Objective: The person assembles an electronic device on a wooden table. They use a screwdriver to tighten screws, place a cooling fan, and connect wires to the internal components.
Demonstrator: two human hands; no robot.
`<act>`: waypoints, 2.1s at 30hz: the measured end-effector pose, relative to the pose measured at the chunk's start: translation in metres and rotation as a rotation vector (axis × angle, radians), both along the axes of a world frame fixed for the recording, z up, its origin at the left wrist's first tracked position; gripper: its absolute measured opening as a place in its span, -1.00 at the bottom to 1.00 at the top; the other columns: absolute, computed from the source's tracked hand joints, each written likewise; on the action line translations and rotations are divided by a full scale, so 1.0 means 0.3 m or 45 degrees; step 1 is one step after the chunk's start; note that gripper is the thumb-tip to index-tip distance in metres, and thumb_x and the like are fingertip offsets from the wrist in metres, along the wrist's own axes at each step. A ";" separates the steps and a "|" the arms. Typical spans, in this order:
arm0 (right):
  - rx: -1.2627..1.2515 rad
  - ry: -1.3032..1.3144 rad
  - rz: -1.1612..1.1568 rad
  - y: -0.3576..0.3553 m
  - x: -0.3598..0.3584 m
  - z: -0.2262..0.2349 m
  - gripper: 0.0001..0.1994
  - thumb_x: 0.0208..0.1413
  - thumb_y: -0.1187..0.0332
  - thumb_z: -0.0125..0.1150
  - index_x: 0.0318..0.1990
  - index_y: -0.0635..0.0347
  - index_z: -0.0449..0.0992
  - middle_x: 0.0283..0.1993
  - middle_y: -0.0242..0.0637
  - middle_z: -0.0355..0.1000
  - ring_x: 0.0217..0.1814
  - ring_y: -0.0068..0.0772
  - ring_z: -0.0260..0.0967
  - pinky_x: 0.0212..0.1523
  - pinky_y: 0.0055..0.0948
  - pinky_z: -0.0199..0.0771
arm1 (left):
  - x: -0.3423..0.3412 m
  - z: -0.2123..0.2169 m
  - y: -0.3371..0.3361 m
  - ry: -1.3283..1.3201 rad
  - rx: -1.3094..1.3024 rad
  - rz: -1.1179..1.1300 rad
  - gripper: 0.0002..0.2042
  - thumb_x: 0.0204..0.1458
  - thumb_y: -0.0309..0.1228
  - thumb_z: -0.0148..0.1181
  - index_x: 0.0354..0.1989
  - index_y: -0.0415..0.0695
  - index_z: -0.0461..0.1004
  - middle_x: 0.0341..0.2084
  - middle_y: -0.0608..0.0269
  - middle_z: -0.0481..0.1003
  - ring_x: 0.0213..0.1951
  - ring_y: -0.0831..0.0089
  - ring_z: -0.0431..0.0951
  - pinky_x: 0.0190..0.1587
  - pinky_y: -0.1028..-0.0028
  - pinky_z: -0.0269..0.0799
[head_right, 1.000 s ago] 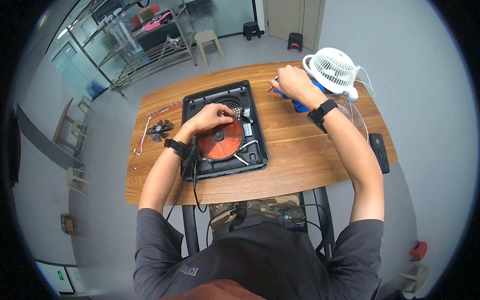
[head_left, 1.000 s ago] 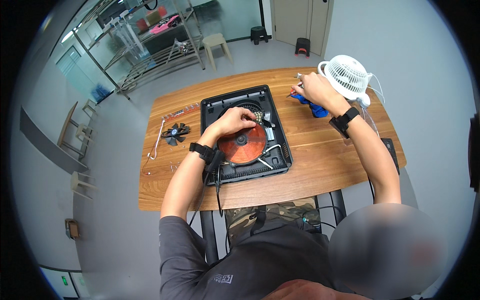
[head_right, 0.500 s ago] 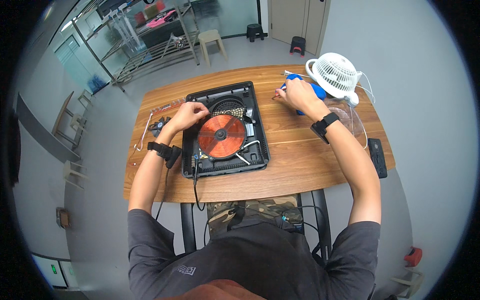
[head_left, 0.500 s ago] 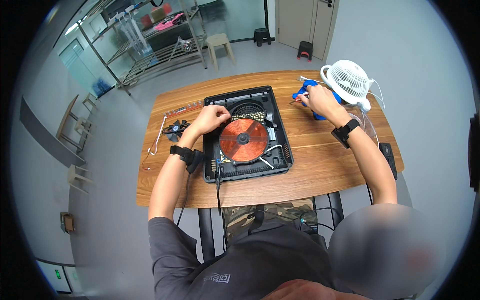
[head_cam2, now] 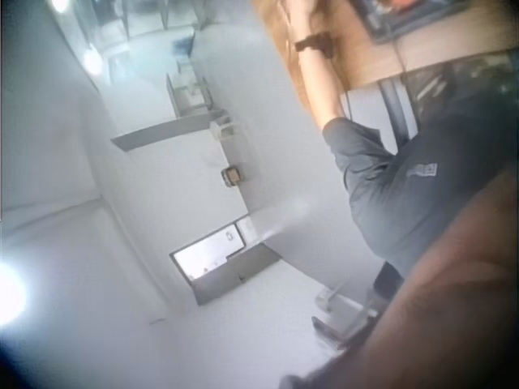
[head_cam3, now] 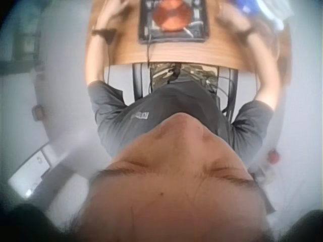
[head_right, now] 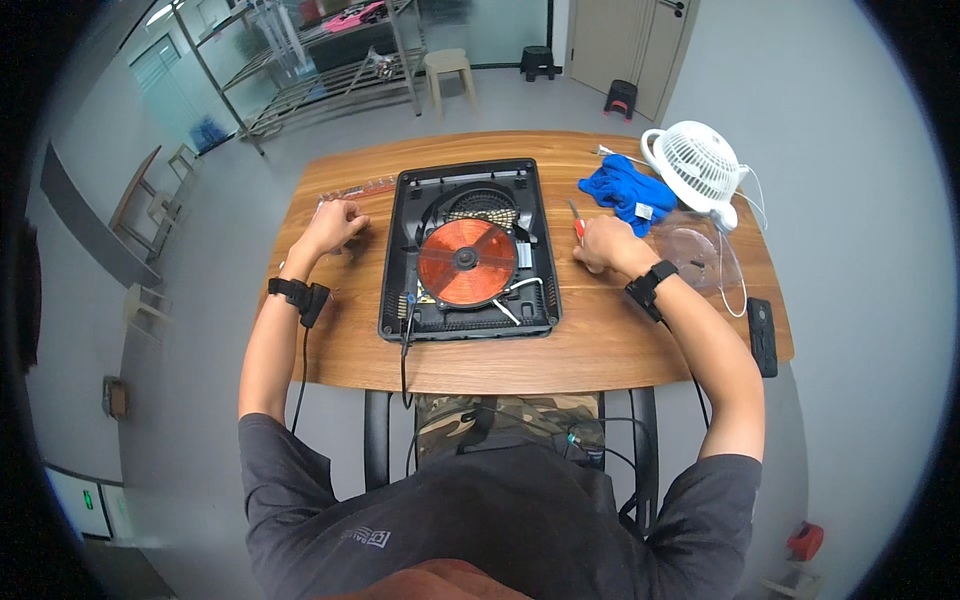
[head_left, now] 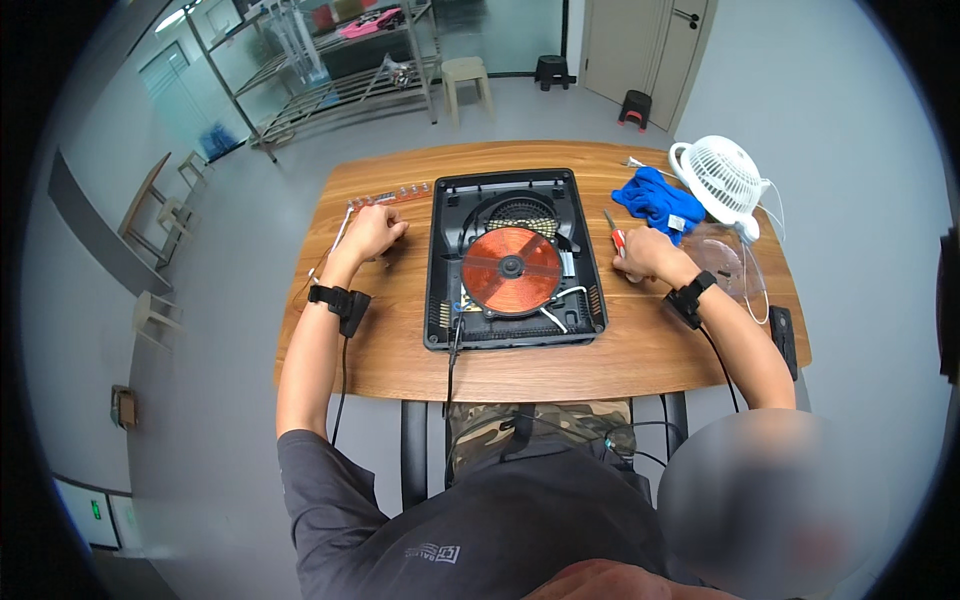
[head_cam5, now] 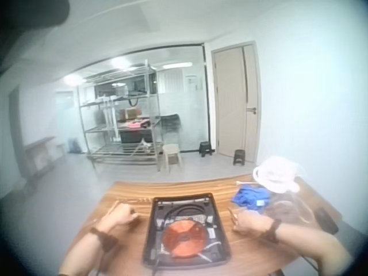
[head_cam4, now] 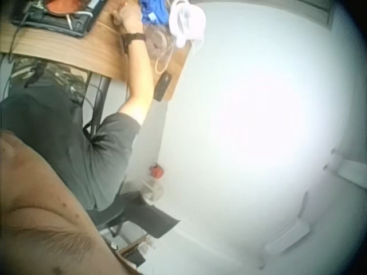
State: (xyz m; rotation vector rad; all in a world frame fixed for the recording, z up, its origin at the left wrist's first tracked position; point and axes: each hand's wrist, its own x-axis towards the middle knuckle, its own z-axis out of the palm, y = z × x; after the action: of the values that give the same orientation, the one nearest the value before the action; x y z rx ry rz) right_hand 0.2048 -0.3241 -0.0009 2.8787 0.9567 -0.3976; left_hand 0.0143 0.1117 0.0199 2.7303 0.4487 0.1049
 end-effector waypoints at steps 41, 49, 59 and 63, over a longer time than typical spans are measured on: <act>0.373 -0.312 0.040 -0.003 0.125 0.088 -0.55 0.18 0.06 0.25 -0.21 0.42 0.57 -0.27 0.19 0.57 -0.19 0.17 0.57 -0.17 -0.05 0.61 | -0.019 0.124 0.226 -0.236 0.463 -0.150 -0.66 -0.13 -0.56 0.38 -0.09 -0.19 0.59 -0.18 -0.02 0.55 -0.08 -0.05 0.56 0.00 0.14 0.53; 0.555 -0.498 0.215 0.106 0.130 0.182 -0.60 0.16 0.12 0.28 -0.24 0.41 0.51 -0.31 0.16 0.56 -0.21 0.18 0.56 -0.22 -0.01 0.59 | 0.186 0.292 -0.104 -0.442 0.329 -0.363 -0.70 -0.12 -0.48 0.41 -0.17 -0.25 0.59 -0.28 0.01 0.53 -0.18 0.05 0.59 -0.07 0.23 0.54; 0.616 -0.360 0.518 0.273 0.088 0.187 -0.55 0.02 0.20 0.43 0.01 0.24 0.48 -0.02 -0.05 0.48 0.03 0.11 0.49 -0.03 -0.01 0.55 | 0.407 0.075 -0.352 -0.305 0.277 -0.578 -0.70 -0.14 -0.45 0.41 -0.21 -0.28 0.56 -0.20 -0.10 0.55 -0.08 -0.08 0.56 0.00 0.14 0.51; 0.537 -0.253 0.529 0.319 0.106 0.152 -0.56 -0.01 0.22 0.44 -0.01 0.24 0.50 -0.02 -0.03 0.51 0.08 0.08 0.49 0.03 -0.03 0.53 | 0.435 0.021 -0.347 -0.244 0.269 -0.590 -0.71 -0.15 -0.44 0.44 -0.24 -0.28 0.58 -0.20 -0.11 0.57 -0.08 -0.08 0.58 0.00 0.15 0.52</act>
State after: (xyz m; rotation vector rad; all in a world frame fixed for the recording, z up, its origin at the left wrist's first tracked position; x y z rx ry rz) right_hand 0.2366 -0.2285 0.0446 2.8592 1.7198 0.1396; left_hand 0.1448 0.0075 0.0261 2.9115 -0.2654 0.3009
